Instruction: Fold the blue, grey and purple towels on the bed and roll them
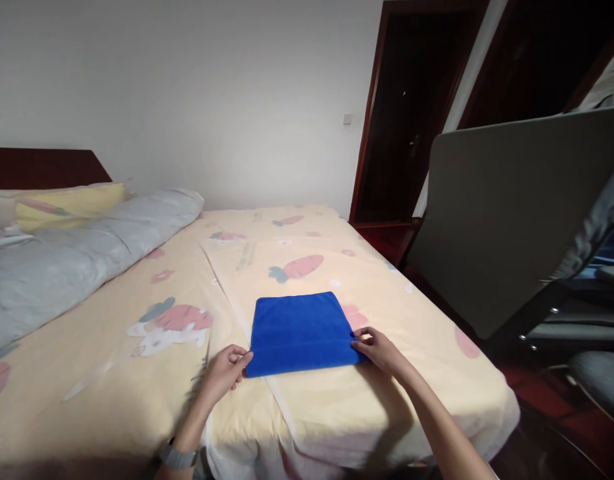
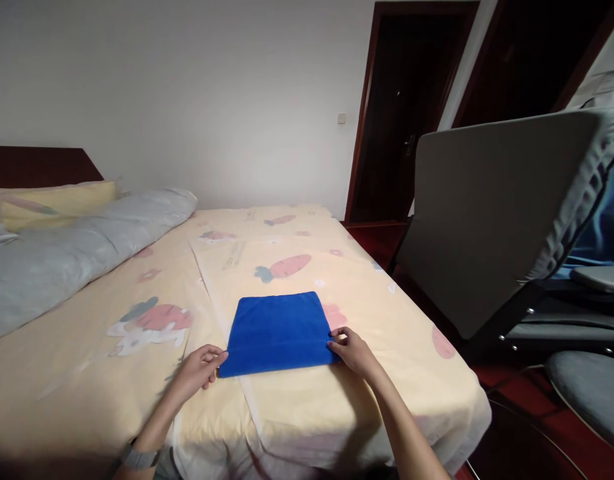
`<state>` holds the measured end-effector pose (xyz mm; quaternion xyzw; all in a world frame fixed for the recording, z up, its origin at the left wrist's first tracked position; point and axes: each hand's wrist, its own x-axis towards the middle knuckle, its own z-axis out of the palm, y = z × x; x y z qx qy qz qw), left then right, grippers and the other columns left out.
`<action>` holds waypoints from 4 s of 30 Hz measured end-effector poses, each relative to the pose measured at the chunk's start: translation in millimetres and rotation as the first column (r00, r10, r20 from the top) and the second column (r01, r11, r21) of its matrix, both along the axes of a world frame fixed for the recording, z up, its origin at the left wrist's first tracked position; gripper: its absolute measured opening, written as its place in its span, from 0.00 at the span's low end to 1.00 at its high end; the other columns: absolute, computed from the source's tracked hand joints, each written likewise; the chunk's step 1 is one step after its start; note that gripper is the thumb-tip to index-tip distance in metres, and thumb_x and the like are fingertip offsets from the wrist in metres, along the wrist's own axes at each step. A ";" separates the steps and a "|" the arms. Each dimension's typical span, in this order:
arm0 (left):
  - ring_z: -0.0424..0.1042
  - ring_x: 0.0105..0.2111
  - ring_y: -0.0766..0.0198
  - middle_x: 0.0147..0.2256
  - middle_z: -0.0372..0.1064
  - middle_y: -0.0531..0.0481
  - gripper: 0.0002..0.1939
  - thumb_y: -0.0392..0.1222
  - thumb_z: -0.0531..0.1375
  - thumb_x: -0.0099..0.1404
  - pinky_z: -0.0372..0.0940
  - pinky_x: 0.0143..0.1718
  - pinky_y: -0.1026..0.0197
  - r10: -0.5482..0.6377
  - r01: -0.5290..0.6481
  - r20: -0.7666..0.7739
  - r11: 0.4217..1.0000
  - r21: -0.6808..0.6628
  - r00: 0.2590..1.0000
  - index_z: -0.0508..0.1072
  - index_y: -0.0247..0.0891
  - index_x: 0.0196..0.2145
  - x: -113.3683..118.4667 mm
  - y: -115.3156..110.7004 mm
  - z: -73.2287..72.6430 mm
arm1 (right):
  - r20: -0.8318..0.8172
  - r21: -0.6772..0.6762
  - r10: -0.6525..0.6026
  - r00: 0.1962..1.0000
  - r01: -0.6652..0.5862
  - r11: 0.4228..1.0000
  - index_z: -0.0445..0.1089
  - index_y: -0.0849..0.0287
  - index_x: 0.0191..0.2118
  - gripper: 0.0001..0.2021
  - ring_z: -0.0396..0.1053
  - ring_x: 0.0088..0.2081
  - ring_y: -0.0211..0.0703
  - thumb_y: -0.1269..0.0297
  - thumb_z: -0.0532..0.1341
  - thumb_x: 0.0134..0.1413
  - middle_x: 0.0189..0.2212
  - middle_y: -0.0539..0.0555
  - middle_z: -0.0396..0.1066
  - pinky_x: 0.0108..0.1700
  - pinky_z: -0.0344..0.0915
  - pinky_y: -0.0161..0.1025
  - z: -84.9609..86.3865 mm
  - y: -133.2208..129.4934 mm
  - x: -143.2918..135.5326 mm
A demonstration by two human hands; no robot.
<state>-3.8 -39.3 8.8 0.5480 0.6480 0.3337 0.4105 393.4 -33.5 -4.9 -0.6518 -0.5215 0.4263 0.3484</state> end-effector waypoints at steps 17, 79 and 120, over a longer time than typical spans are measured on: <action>0.66 0.56 0.52 0.54 0.69 0.48 0.24 0.36 0.60 0.58 0.60 0.60 0.50 -0.275 0.521 -0.556 0.779 0.349 0.784 0.73 0.50 0.53 -5.5 -21.5 12.4 | 0.459 0.290 0.354 0.815 -0.514 0.807 0.70 0.52 0.51 0.30 0.63 0.53 0.52 0.78 0.57 0.37 0.52 0.55 0.65 0.55 0.62 0.43 32.4 -32.3 -2.7; 0.66 0.55 0.54 0.53 0.68 0.49 0.22 0.38 0.63 0.56 0.61 0.57 0.57 -0.351 0.565 -0.567 0.784 0.257 0.745 0.75 0.51 0.49 -18.8 -33.1 23.7 | 0.461 0.213 0.414 0.785 -0.551 0.807 0.69 0.51 0.49 0.26 0.60 0.58 0.53 0.73 0.61 0.39 0.56 0.55 0.62 0.59 0.58 0.45 42.6 -47.1 -1.0; 0.74 0.42 0.58 0.42 0.76 0.46 0.16 0.41 0.51 0.64 0.66 0.46 0.59 -0.153 0.285 -0.370 0.898 0.336 0.916 0.71 0.41 0.48 5.6 63.7 12.0 | 0.374 0.369 0.125 0.919 -0.271 0.889 0.68 0.57 0.53 0.19 0.69 0.51 0.50 0.67 0.53 0.56 0.51 0.57 0.71 0.56 0.61 0.46 17.9 44.6 -19.4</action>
